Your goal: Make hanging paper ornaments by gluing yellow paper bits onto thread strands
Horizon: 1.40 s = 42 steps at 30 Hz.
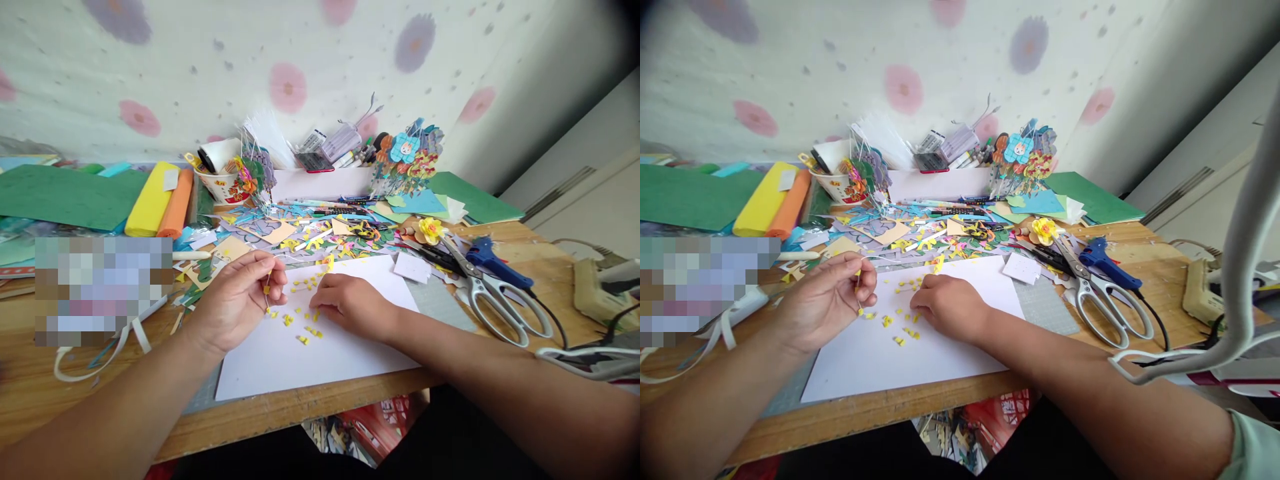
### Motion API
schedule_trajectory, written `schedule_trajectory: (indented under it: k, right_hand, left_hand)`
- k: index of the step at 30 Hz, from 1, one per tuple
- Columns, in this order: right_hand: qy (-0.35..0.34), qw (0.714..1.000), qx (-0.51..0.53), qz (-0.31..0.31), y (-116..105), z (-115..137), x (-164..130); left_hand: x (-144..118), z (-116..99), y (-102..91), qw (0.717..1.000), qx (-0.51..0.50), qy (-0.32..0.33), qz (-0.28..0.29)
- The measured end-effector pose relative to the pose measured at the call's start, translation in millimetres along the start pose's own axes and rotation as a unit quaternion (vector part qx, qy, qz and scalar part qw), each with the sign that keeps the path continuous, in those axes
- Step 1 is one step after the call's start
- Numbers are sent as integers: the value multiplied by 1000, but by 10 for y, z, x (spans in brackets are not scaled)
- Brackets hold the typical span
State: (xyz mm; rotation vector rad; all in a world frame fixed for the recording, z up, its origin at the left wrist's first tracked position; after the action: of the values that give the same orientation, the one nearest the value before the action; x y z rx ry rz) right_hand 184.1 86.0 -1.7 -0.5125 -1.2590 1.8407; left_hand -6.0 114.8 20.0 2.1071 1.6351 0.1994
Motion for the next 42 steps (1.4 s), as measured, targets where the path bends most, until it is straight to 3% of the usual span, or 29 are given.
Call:
schedule_trajectory:
  k: [11,19,28,31,34,37,39,42]
  right_hand:
    - [26,999,18,2,-52,-20,10]
    - [-14,1000,25,11,-42,-48,-18]
    - [3,996,84,-25,-50,-81,1]
    - [65,972,217,-57,-54,-115,1]
    - [103,902,412,-75,-50,-104,3]
    - [79,849,513,-100,-66,-23,4]
    - [56,847,513,-132,-88,47,-4]
    - [17,883,426,-198,-136,151,-32]
  left_hand:
    - [-3,-15,-8,998,-60,-17,-3]
    - [13,-32,-14,998,-64,-23,-3]
    - [-20,60,-5,999,31,-33,25]
    - [-42,83,29,996,80,-31,37]
    - [-76,89,60,991,126,-15,47]
    - [-125,105,97,983,169,-12,67]
    - [-156,126,124,981,178,-18,78]
    - [-188,156,155,982,171,-31,81]
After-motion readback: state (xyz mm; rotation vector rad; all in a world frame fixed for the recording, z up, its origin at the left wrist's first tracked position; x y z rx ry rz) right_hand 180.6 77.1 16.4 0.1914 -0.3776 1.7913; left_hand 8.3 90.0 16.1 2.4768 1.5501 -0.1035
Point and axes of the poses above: each hand's wrist, its own x-axis towards the middle knuckle, its own y-axis out of the palm, z = x × y, the point moved 2 cm from there along x, towards the middle knuckle, and after that the axes turned 3 degrees about -z, right-handed, at the moved point
